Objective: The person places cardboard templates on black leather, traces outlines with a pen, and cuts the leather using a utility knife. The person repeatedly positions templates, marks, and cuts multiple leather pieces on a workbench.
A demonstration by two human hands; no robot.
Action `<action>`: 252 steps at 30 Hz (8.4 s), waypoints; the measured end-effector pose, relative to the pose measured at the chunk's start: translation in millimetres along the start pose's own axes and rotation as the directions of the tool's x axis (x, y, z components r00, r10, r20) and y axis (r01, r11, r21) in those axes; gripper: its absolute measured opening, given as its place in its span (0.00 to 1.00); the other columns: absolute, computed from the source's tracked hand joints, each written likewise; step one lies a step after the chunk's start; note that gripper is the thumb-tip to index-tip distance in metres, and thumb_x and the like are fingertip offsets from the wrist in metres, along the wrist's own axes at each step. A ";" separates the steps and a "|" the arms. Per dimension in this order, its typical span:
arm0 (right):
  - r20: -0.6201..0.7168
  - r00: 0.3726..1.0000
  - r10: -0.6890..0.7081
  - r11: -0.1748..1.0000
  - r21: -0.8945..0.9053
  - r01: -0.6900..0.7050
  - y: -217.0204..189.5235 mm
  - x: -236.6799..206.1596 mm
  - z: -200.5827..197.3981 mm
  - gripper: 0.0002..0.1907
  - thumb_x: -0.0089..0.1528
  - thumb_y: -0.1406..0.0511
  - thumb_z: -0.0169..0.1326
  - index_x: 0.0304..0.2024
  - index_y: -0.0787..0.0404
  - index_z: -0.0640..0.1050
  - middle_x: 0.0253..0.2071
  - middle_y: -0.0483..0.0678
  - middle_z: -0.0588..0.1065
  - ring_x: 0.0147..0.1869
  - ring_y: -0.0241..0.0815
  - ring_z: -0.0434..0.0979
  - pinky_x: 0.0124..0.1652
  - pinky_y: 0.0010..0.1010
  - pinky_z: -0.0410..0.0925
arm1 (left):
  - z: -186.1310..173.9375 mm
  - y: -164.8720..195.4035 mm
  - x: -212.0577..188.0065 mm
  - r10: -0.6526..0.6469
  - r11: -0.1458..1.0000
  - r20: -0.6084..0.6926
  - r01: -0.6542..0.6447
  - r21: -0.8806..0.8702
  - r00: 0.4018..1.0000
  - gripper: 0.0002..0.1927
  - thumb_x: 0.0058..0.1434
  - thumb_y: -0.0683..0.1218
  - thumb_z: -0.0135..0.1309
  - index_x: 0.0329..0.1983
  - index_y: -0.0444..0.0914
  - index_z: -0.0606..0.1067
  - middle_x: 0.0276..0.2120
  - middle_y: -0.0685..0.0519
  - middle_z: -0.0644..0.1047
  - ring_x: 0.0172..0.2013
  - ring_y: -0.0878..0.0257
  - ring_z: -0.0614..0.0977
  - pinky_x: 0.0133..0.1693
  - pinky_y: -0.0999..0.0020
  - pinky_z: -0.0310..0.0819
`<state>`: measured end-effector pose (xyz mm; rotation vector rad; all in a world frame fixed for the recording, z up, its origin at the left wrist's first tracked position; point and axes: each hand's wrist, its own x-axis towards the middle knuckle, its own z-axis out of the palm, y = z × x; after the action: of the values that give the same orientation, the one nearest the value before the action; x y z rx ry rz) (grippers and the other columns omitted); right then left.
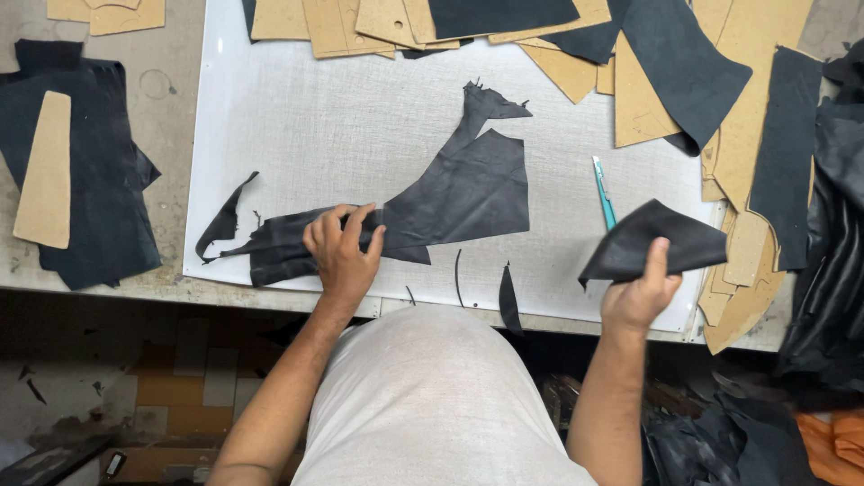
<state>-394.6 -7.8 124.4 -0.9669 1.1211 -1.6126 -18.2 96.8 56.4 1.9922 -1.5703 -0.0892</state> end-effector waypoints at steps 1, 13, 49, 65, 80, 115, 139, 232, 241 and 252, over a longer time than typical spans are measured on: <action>0.040 0.999 -0.014 0.999 -0.048 0.016 9.3 -1.8 13.2 0.15 0.76 0.63 0.50 0.56 0.71 0.73 0.48 0.53 0.77 0.50 0.44 0.79 0.51 0.36 0.73 | -3.8 -0.2 -0.7 -0.052 0.999 0.022 0.051 0.018 0.998 0.20 0.65 0.49 0.65 0.59 0.47 0.76 0.46 0.53 0.78 0.53 0.58 0.75 0.60 0.47 0.63; 0.744 0.624 0.239 0.243 -0.668 0.703 59.4 -52.8 116.6 0.35 0.63 0.50 0.58 0.70 0.51 0.68 0.78 0.54 0.56 0.82 0.53 0.49 0.73 0.55 0.41 | -13.3 26.4 26.4 -0.431 0.807 0.465 0.561 -0.185 0.773 0.30 0.62 0.59 0.62 0.59 0.37 0.71 0.33 0.50 0.77 0.30 0.62 0.80 0.31 0.64 0.77; 0.730 0.292 0.618 0.717 -0.370 -0.591 74.9 -105.0 278.8 0.32 0.51 0.67 0.68 0.56 0.71 0.73 0.45 0.54 0.78 0.46 0.46 0.80 0.44 0.36 0.75 | -188.8 -201.1 34.1 -0.415 0.828 0.105 0.423 -0.368 0.904 0.19 0.61 0.42 0.58 0.57 0.43 0.76 0.48 0.50 0.82 0.48 0.59 0.85 0.48 0.64 0.81; 0.891 -0.317 0.325 0.942 -0.273 0.197 112.9 -250.8 562.9 0.45 0.60 0.60 0.66 0.74 0.55 0.58 0.71 0.60 0.62 0.60 0.47 0.76 0.49 0.35 0.75 | -246.8 -399.3 -23.3 -0.483 0.833 -0.491 0.553 -0.005 0.725 0.22 0.75 0.43 0.44 0.72 0.39 0.68 0.55 0.40 0.78 0.53 0.44 0.82 0.52 0.50 0.79; 0.924 0.378 0.061 0.152 -0.383 0.911 69.6 -17.8 259.1 0.26 0.56 0.60 0.66 0.57 0.57 0.81 0.61 0.60 0.76 0.60 0.62 0.72 0.56 0.48 0.65 | -132.5 -180.2 -33.4 -0.370 0.928 -0.060 0.366 -0.062 0.927 0.28 0.46 0.54 0.73 0.46 0.36 0.79 0.31 0.50 0.77 0.33 0.53 0.79 0.33 0.57 0.72; 0.221 0.940 0.259 0.490 -0.869 0.069 75.1 -29.0 90.9 0.10 0.57 0.62 0.67 0.25 0.59 0.81 0.26 0.43 0.78 0.27 0.32 0.76 0.31 0.28 0.71 | 24.0 -1.0 35.6 0.371 0.898 0.240 -0.412 0.153 0.897 0.37 0.69 0.62 0.55 0.75 0.39 0.65 0.76 0.44 0.59 0.76 0.52 0.56 0.75 0.49 0.42; -0.179 0.983 0.046 0.517 -0.838 -0.177 16.3 65.4 -171.0 0.22 0.61 0.73 0.53 0.58 0.59 0.73 0.46 0.50 0.76 0.49 0.43 0.76 0.48 0.34 0.72 | 48.7 70.1 29.2 0.392 0.883 0.440 -0.465 0.066 0.808 0.54 0.60 0.76 0.37 0.75 0.31 0.51 0.75 0.39 0.50 0.75 0.50 0.49 0.71 0.50 0.39; 0.776 0.627 -0.071 0.339 -0.573 0.747 46.7 -50.4 108.0 0.17 0.55 0.75 0.62 0.44 0.52 0.85 0.53 0.44 0.82 0.56 0.44 0.79 0.49 0.30 0.75 | -1.8 -41.6 -18.9 0.232 0.971 -0.057 -0.234 -0.040 0.971 0.22 0.69 0.47 0.57 0.66 0.41 0.72 0.66 0.46 0.72 0.68 0.54 0.70 0.68 0.50 0.59; 0.543 0.837 0.065 0.449 -0.765 0.462 65.2 -48.2 100.5 0.19 0.57 0.69 0.67 0.51 0.56 0.83 0.38 0.44 0.77 0.39 0.37 0.75 0.37 0.29 0.70 | 21.4 -30.1 17.8 0.157 0.979 0.072 -0.165 0.119 0.985 0.31 0.66 0.56 0.57 0.69 0.40 0.68 0.71 0.43 0.63 0.70 0.51 0.62 0.66 0.36 0.44; 0.487 0.872 0.050 0.480 -0.777 0.407 84.1 -42.7 95.8 0.10 0.63 0.66 0.65 0.47 0.55 0.85 0.33 0.40 0.77 0.32 0.29 0.73 0.30 0.23 0.67 | 20.8 -51.1 -19.1 0.211 0.934 0.042 -0.214 0.286 0.977 0.29 0.69 0.57 0.56 0.69 0.39 0.70 0.67 0.48 0.68 0.67 0.54 0.65 0.68 0.44 0.51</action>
<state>-273.3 -3.5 66.5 -2.0843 1.5407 -0.7619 12.0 112.0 8.8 2.0205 -1.8852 0.2295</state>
